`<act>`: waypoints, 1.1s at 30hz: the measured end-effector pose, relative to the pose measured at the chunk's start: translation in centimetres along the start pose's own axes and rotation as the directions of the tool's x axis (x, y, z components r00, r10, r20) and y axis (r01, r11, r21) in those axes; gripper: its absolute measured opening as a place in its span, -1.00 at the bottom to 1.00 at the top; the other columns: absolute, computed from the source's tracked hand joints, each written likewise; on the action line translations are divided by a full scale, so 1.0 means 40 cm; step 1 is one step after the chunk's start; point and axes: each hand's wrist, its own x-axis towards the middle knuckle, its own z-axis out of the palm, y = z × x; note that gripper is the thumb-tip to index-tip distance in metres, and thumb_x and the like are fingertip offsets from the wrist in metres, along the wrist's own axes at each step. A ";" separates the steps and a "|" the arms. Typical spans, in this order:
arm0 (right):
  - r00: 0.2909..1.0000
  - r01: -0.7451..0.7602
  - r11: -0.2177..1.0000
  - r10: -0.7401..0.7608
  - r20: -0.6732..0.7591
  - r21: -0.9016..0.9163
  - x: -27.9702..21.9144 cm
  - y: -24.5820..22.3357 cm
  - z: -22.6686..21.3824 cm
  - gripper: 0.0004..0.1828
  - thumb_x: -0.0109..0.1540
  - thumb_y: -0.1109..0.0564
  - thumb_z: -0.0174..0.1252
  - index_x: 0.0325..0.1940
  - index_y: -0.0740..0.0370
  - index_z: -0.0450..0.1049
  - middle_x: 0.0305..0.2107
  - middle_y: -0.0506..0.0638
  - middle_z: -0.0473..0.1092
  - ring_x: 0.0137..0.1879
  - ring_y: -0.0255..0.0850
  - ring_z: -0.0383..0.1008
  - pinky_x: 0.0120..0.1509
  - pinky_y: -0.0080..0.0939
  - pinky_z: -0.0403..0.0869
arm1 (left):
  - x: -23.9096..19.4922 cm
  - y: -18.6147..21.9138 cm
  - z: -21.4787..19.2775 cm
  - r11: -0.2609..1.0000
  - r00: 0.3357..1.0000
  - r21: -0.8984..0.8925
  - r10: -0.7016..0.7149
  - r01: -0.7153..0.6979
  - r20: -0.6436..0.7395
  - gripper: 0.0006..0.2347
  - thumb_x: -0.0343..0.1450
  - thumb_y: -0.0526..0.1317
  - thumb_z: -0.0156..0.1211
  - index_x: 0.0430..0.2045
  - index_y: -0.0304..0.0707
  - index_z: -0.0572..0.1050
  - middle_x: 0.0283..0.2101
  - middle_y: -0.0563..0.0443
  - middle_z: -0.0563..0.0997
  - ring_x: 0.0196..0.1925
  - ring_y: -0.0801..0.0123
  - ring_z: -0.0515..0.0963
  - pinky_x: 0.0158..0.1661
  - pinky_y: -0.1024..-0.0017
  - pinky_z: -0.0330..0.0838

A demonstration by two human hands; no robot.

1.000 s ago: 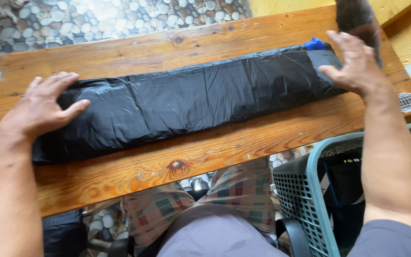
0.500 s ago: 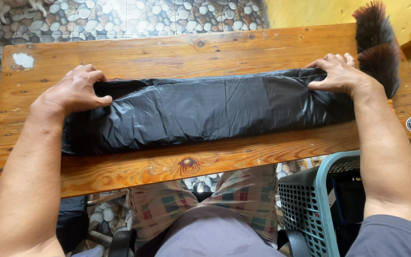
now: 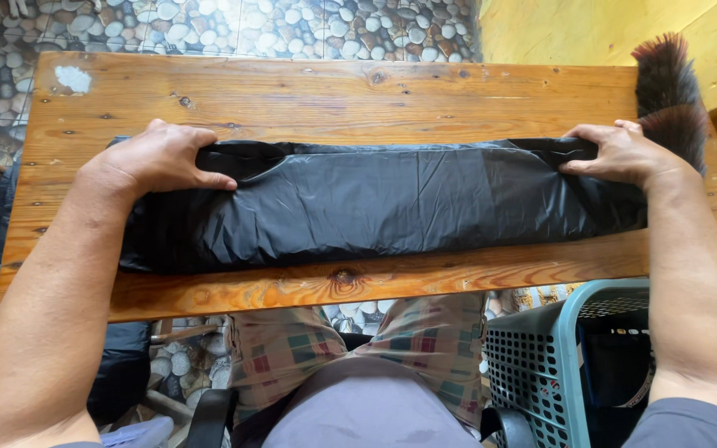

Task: The person folds a large black plastic sheet on a wooden table, using a brush to smooth it out. They then place the folded sheet into a black bag, secure it with a blue strap, and place it in a basket.

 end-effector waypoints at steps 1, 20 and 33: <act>1.000 0.010 1.000 -0.010 -0.017 0.009 0.010 0.019 0.003 -0.28 0.11 -0.28 0.28 0.36 -0.23 0.42 0.27 -0.14 0.42 0.66 0.22 -0.23 0.65 0.02 -0.06 | -0.008 0.005 -0.008 1.000 1.000 -0.020 0.010 -0.010 -0.025 -0.42 0.26 0.25 0.34 0.01 -0.14 0.52 -0.01 -0.26 0.66 0.11 -0.17 0.56 0.03 0.04 0.44; 0.671 0.473 0.870 -0.457 -0.584 -0.137 -0.132 0.205 0.219 -0.77 0.13 0.12 0.18 -0.17 0.00 0.65 -0.06 -0.08 0.55 0.21 -0.15 0.49 0.72 0.46 0.02 | -0.102 -0.024 0.198 0.853 0.600 0.388 0.521 -0.348 -0.608 -0.70 0.32 0.05 0.32 -0.37 -0.18 0.53 -0.24 -0.01 0.55 -0.09 0.09 0.55 0.07 0.18 0.38; 0.645 -0.143 0.986 0.161 -0.747 0.088 -0.011 0.656 0.475 -0.64 0.62 0.05 0.14 0.12 0.51 0.53 -0.20 0.50 0.47 -0.16 0.42 0.49 -0.08 0.26 0.42 | -0.110 -0.148 0.290 0.979 0.521 0.159 0.201 -0.124 -0.830 -0.43 0.54 0.16 0.13 0.23 -0.42 0.55 0.35 -0.40 0.48 0.40 -0.13 0.41 0.24 -0.03 0.25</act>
